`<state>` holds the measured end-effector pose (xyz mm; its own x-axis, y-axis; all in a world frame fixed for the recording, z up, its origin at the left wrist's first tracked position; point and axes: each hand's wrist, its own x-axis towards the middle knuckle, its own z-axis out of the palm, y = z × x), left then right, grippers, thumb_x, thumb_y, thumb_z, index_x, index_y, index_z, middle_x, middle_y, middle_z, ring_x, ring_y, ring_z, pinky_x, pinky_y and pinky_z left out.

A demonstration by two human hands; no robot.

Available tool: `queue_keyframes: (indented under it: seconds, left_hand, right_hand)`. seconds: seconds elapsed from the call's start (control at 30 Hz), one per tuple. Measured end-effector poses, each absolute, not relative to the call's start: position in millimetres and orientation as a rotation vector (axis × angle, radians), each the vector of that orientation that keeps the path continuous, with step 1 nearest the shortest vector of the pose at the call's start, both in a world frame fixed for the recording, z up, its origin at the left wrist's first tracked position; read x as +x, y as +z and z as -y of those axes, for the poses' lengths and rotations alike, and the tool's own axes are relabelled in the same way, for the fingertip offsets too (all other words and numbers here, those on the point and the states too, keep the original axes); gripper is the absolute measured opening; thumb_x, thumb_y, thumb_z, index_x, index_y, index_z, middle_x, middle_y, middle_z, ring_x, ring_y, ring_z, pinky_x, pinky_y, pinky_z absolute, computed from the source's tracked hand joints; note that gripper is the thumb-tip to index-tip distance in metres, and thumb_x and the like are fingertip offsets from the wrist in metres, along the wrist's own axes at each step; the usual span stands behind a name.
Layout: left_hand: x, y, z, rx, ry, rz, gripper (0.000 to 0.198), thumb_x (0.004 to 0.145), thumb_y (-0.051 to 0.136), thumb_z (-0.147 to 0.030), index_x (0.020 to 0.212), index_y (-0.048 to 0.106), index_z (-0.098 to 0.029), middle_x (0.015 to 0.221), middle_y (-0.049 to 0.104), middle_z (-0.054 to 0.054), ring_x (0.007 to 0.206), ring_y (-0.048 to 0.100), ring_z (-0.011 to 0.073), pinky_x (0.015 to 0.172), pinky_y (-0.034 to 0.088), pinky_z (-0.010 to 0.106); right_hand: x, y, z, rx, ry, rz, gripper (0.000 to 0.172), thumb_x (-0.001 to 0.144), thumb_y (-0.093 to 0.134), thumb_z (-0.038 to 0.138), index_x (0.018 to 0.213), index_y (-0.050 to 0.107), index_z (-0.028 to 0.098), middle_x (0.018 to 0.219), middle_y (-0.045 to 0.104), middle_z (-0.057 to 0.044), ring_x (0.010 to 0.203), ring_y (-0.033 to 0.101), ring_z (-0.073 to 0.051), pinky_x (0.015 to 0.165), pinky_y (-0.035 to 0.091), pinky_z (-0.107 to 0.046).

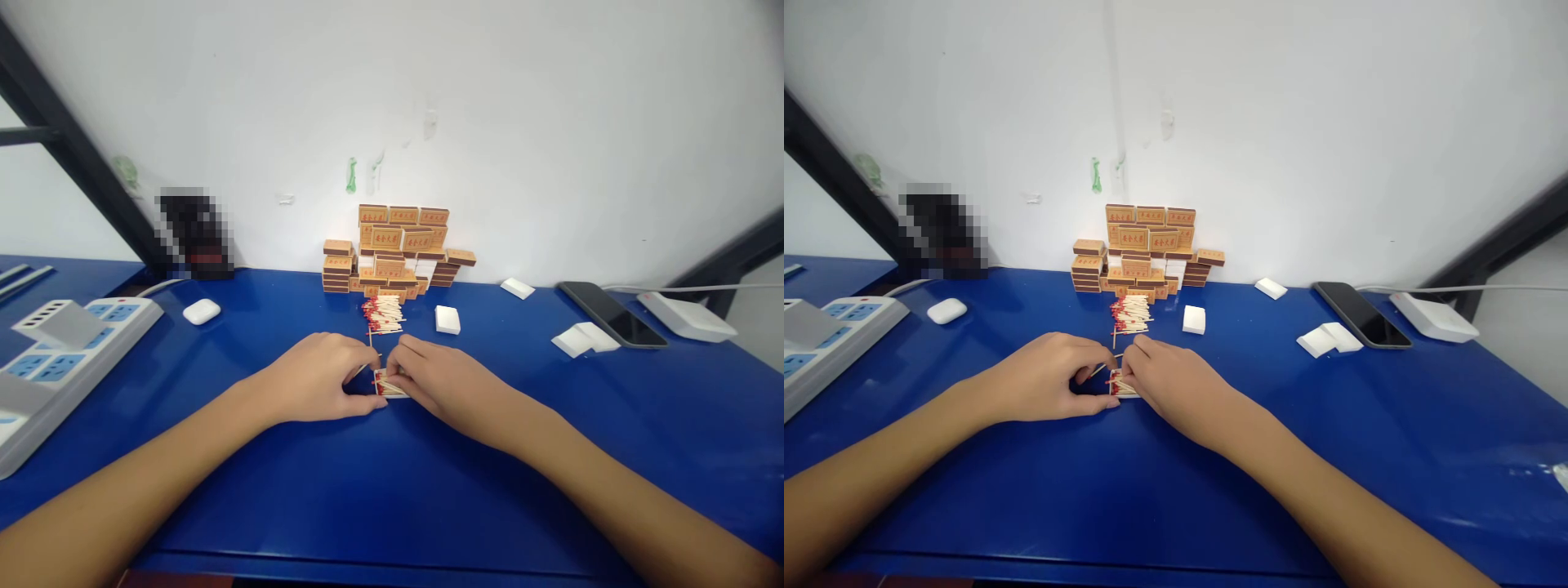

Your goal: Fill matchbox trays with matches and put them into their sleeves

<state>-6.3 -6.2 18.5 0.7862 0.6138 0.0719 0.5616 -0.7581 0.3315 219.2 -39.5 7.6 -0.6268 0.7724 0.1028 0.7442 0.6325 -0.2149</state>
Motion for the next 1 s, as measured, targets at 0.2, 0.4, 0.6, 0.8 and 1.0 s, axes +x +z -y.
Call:
queue_keyframes:
  seconds: [0.2,0.4,0.6,0.8,1.0]
  left_hand:
    - [-6,17,6,2.69,0.256,-0.905,0.034,0.09,0.069,-0.048,0.076,0.056,-0.019,0.071,0.06,-0.003,0.058,0.048,0.0121,0.055,0.028,0.029]
    - [-6,19,6,2.689,0.239,-0.919,0.035,0.09,0.07,-0.047,0.075,0.055,-0.019,0.071,0.059,-0.003,0.059,0.049,0.0123,0.056,0.029,0.029]
    - [-6,19,7,2.686,0.253,-0.91,0.031,0.09,0.07,-0.046,0.081,0.06,-0.019,0.071,0.059,-0.004,0.06,0.051,0.0123,0.056,0.029,0.029]
    - [-7,18,8,2.703,0.339,-0.901,0.031,0.09,0.068,-0.044,0.078,0.056,-0.019,0.073,0.061,-0.003,0.059,0.051,0.012,0.057,0.032,0.028]
    - [-7,18,7,2.724,0.342,-0.899,0.029,0.091,0.067,-0.043,0.078,0.057,-0.019,0.072,0.06,-0.003,0.058,0.051,0.0118,0.056,0.034,0.028]
  right_hand:
    - [217,5,36,-1.249,0.266,2.654,0.013,0.107,0.052,0.021,0.103,0.064,0.016,0.101,0.067,-0.006,0.08,0.063,-0.016,0.066,0.043,-0.028]
    - [216,10,39,-1.237,0.194,2.71,0.015,0.107,0.05,0.021,0.099,0.062,0.015,0.099,0.066,-0.007,0.076,0.061,-0.016,0.064,0.04,-0.028]
    - [220,16,44,-1.289,0.19,2.646,0.015,0.104,0.054,0.021,0.092,0.062,0.016,0.094,0.064,-0.005,0.073,0.057,-0.015,0.063,0.037,-0.029]
    - [221,17,44,-1.301,0.235,2.617,0.017,0.105,0.057,0.027,0.094,0.065,0.017,0.094,0.064,-0.004,0.073,0.058,-0.015,0.063,0.037,-0.029]
    - [223,15,42,-1.252,0.211,2.618,0.012,0.102,0.057,0.02,0.094,0.064,0.017,0.094,0.064,-0.004,0.073,0.056,-0.015,0.064,0.037,-0.029]
